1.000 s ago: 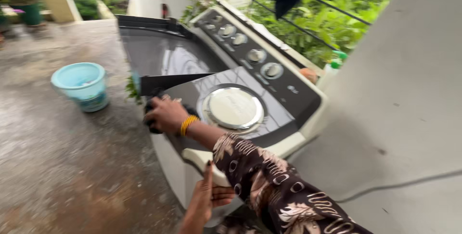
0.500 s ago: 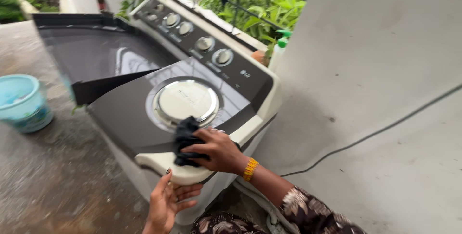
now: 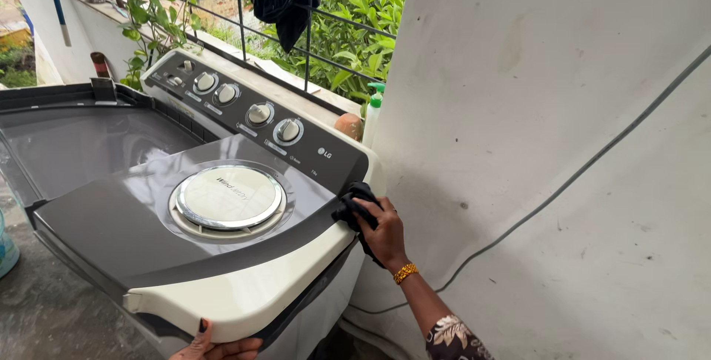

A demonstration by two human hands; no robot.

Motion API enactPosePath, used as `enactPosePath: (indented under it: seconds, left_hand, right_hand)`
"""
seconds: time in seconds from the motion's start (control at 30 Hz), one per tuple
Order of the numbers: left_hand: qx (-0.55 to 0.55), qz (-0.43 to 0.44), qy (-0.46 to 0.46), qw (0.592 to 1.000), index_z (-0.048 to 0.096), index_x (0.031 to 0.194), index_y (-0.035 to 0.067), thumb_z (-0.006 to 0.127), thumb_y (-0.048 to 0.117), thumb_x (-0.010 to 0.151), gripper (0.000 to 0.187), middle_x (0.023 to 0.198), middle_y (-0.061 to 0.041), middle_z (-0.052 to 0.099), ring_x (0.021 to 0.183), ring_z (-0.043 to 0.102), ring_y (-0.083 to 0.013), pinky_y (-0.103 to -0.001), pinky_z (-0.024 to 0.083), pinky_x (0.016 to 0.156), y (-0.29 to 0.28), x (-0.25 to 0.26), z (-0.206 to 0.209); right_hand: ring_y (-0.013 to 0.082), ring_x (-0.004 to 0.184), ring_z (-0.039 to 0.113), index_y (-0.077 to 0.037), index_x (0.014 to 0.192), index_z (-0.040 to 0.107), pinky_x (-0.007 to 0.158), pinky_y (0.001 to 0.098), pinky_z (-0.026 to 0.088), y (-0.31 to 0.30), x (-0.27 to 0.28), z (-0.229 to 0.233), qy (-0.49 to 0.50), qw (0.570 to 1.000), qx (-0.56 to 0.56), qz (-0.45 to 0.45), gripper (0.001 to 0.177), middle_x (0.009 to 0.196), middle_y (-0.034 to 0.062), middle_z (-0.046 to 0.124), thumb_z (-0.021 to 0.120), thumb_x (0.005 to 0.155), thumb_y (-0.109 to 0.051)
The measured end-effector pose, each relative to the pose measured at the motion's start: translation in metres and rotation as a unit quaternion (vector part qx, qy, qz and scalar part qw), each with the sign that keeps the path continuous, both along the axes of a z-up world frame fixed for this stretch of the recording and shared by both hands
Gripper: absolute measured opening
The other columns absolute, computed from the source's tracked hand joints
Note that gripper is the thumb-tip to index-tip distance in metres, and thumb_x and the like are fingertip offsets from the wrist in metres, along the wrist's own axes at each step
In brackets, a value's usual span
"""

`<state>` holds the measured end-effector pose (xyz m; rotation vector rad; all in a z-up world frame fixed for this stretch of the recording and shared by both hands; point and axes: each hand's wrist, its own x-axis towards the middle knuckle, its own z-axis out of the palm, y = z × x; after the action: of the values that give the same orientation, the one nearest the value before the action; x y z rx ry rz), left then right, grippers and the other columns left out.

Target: The person wipes the exterior surfaces, control panel, and the inside of the spinner compartment of a washing machine using a cloth.

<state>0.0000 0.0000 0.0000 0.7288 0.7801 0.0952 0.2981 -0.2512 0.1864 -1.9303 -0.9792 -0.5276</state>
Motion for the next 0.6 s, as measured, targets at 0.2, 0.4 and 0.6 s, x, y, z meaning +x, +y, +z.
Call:
enactPosePath:
  seconds: [0.2, 0.4, 0.6]
  left_hand:
    - [0.140, 0.064, 0.036, 0.987, 0.058, 0.130, -0.010, 0.053, 0.046, 0.095, 0.067, 0.087, -0.035, 0.075, 0.074, 0.074, -0.0419, -0.056, 0.059, 0.070, -0.028, -0.007, 0.139]
    - [0.387, 0.040, -0.169, 0.906, 0.073, 0.099, -0.014, 0.055, 0.037, 0.101, 0.054, 0.075, -0.026, 0.076, 0.057, 0.075, -0.0298, -0.042, 0.062, 0.055, -0.065, 0.029, 0.312]
    - [0.509, 0.027, -0.290, 0.810, 0.072, 0.085, -0.007, 0.058, 0.029, 0.102, 0.043, 0.066, -0.017, 0.072, 0.045, 0.067, -0.0158, -0.029, 0.054, 0.041, -0.081, 0.128, 0.411]
  right_hand:
    - [0.0277, 0.099, 0.066, -0.014, 0.125, 0.073, 0.088, 0.0373, 0.055, 0.013, 0.026, 0.019, 0.009, 0.990, 0.133, -0.047, 0.032, 0.107, 0.0107, 0.063, 0.074, 0.093, -0.018]
    - [0.0327, 0.109, 0.063, -0.019, 0.128, 0.071, 0.093, 0.0421, 0.052, 0.049, 0.066, 0.048, 0.017, 0.986, 0.131, -0.104, 0.036, 0.117, 0.0133, 0.059, 0.077, 0.092, -0.021]
    - [0.0377, 0.111, 0.062, -0.019, 0.128, 0.069, 0.094, 0.0435, 0.052, 0.048, 0.049, -0.003, -0.025, 0.978, 0.164, -0.129, 0.038, 0.119, 0.0159, 0.058, 0.073, 0.091, -0.014]
